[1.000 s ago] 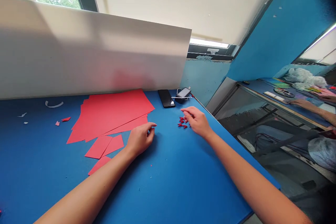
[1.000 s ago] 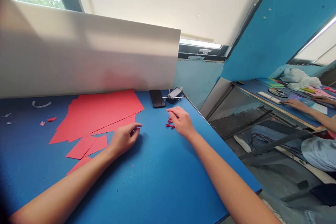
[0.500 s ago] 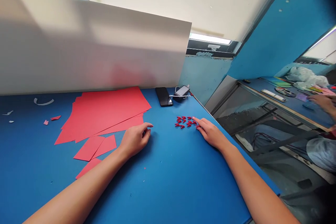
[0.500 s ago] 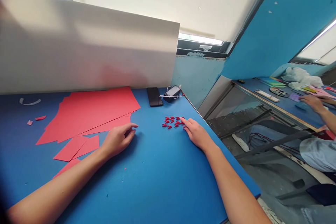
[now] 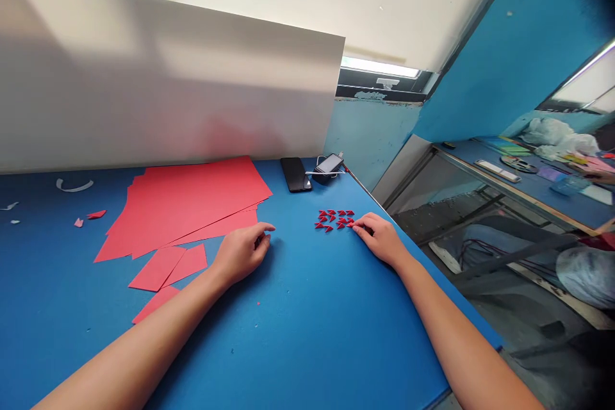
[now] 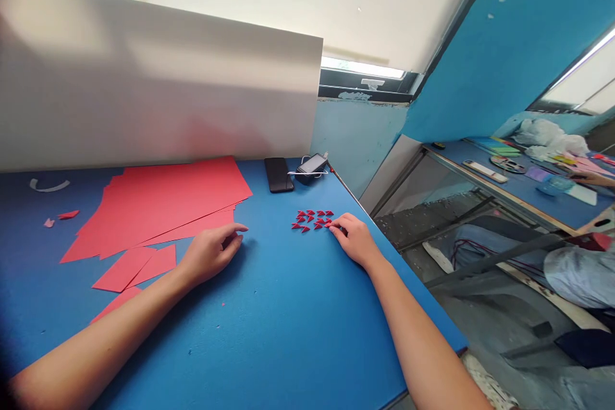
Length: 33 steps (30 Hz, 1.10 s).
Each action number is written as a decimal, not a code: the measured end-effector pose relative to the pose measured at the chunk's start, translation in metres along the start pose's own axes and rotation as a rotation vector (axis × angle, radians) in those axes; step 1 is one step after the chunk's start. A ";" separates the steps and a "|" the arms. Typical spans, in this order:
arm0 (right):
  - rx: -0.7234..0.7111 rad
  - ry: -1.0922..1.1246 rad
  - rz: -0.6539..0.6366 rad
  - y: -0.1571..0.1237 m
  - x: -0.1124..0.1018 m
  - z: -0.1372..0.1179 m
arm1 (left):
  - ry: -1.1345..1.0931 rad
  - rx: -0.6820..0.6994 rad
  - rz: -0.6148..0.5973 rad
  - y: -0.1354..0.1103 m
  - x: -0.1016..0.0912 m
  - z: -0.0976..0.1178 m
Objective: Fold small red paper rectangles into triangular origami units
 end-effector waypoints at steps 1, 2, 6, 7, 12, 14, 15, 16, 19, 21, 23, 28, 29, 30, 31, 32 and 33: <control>0.016 0.000 0.006 0.000 0.000 0.001 | 0.002 0.001 0.000 0.000 0.000 0.000; 0.033 -0.002 0.016 0.000 0.001 0.003 | 0.004 0.001 0.001 0.000 0.000 0.000; 0.098 -0.016 0.059 0.001 0.003 0.007 | 0.014 0.006 0.002 0.000 0.000 0.001; 0.111 -0.017 0.061 0.002 0.004 0.008 | 0.019 0.009 0.002 0.000 0.000 0.002; 0.188 -0.008 0.064 0.003 0.008 0.013 | 0.038 0.025 0.009 -0.001 -0.001 0.003; 0.216 0.006 0.058 0.003 0.009 0.015 | 0.044 0.036 0.011 -0.001 -0.001 0.003; 0.226 0.016 0.051 0.004 0.009 0.016 | 0.048 0.042 0.012 -0.001 -0.001 0.003; 0.234 0.026 0.044 0.003 0.009 0.016 | 0.052 0.049 0.013 -0.001 -0.001 0.004; 0.248 0.054 0.032 0.002 0.008 0.017 | 0.069 0.075 0.023 0.000 -0.001 0.005; 0.252 0.066 0.031 0.001 0.007 0.017 | 0.085 0.097 0.037 -0.001 -0.002 0.006; 0.252 0.076 0.033 -0.001 0.006 0.017 | 0.105 0.124 0.057 -0.002 -0.002 0.007; 0.258 0.100 0.046 -0.002 0.005 0.019 | 0.189 0.241 0.123 -0.004 -0.005 0.012; 0.261 0.106 0.051 -0.001 0.005 0.020 | 0.214 0.279 0.138 -0.005 -0.006 0.015; 0.262 0.113 0.057 -0.001 0.005 0.022 | 0.240 0.317 0.152 -0.006 -0.007 0.019; 0.263 0.119 0.064 -0.001 0.005 0.023 | 0.263 0.349 0.162 -0.007 -0.008 0.024; 0.263 0.126 0.071 0.000 0.004 0.025 | 0.292 0.400 0.176 -0.010 -0.010 0.032; 0.260 0.131 0.081 0.000 0.004 0.027 | 0.321 0.450 0.195 -0.014 -0.013 0.042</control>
Point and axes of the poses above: each hand's wrist, its own y-axis towards the middle knuckle, its own x-axis out of the palm, z = x × y, the point moved 6 cm from there along y, towards the middle knuckle, and after that the axes turned 4 degrees about z, right-handed, at the moved point
